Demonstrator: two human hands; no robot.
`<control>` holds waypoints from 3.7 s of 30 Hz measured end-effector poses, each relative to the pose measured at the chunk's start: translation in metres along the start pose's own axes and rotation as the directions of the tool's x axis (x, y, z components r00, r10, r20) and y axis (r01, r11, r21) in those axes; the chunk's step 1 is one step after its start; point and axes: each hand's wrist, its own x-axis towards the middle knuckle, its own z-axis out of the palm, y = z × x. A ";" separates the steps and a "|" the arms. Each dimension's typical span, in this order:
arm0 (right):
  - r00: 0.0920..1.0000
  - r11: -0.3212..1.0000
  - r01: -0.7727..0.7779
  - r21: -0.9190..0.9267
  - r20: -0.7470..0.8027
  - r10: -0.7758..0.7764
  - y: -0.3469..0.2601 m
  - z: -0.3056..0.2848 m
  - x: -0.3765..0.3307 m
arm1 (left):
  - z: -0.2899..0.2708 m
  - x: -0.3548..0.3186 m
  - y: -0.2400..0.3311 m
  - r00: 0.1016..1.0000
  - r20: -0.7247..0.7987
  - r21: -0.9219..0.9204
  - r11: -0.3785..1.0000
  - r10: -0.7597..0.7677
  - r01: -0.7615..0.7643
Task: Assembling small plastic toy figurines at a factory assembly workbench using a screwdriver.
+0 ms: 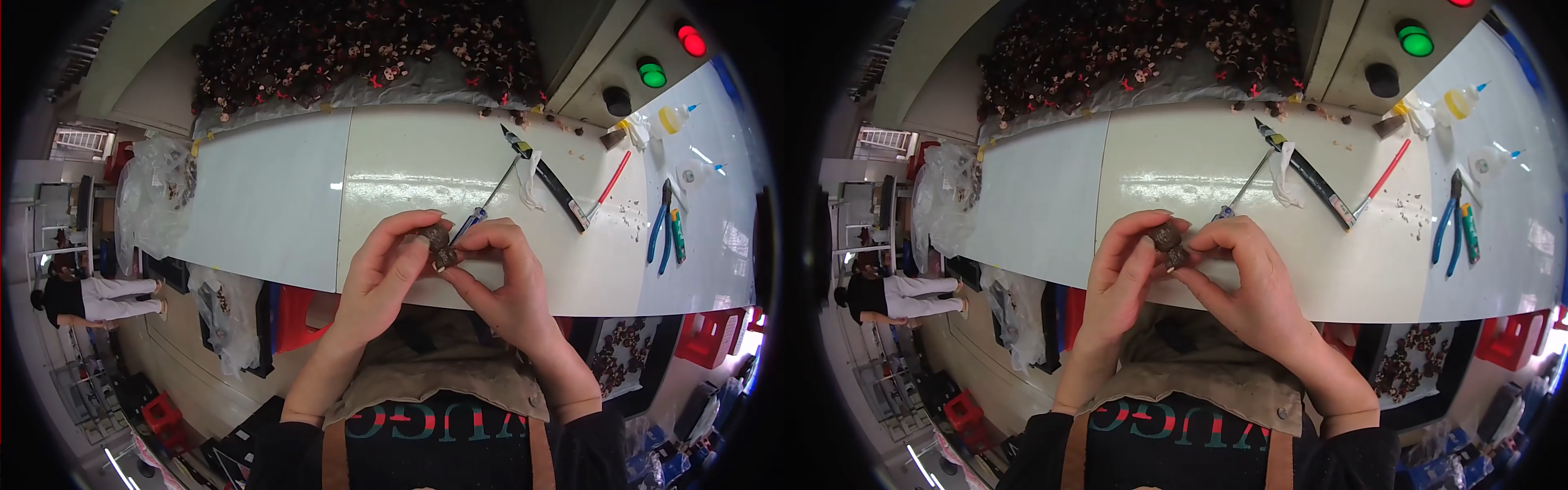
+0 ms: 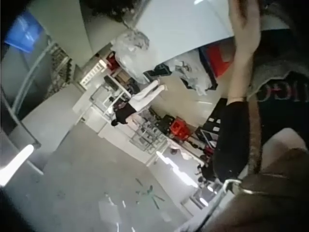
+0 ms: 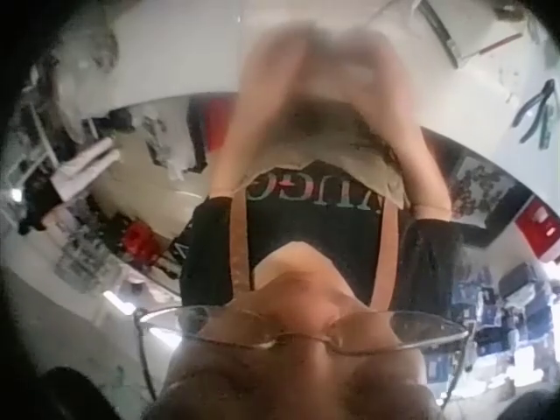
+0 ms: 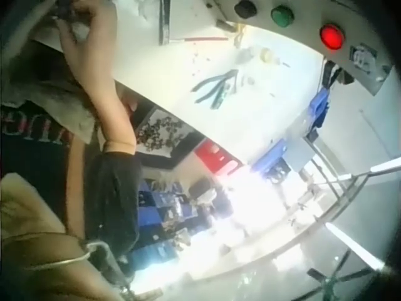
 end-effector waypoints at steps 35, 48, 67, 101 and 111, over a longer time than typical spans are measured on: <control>0.999 0.998 0.049 0.049 -0.012 -0.049 -0.004 -0.034 -0.004 | 0.048 0.004 0.001 0.983 -0.099 -0.301 0.946 -0.153 0.117; 0.998 0.998 0.062 -0.001 -0.001 -0.062 -0.010 -0.037 -0.005 | 0.048 0.000 0.014 0.961 -0.164 -0.193 0.963 -0.221 0.188; 0.984 0.970 0.162 -0.181 -0.038 -0.172 -0.004 -0.030 -0.007 | 0.052 0.003 0.013 0.943 -0.300 0.158 0.968 -0.142 0.196; 0.982 0.927 0.185 -0.326 0.015 -0.190 -0.006 -0.017 -0.009 | 0.045 0.007 0.008 0.963 -0.250 0.500 0.865 0.103 0.037; 0.989 0.957 0.148 -0.249 0.027 -0.146 -0.017 -0.016 -0.004 | 0.042 0.001 0.014 0.960 -0.211 0.562 0.826 0.184 -0.035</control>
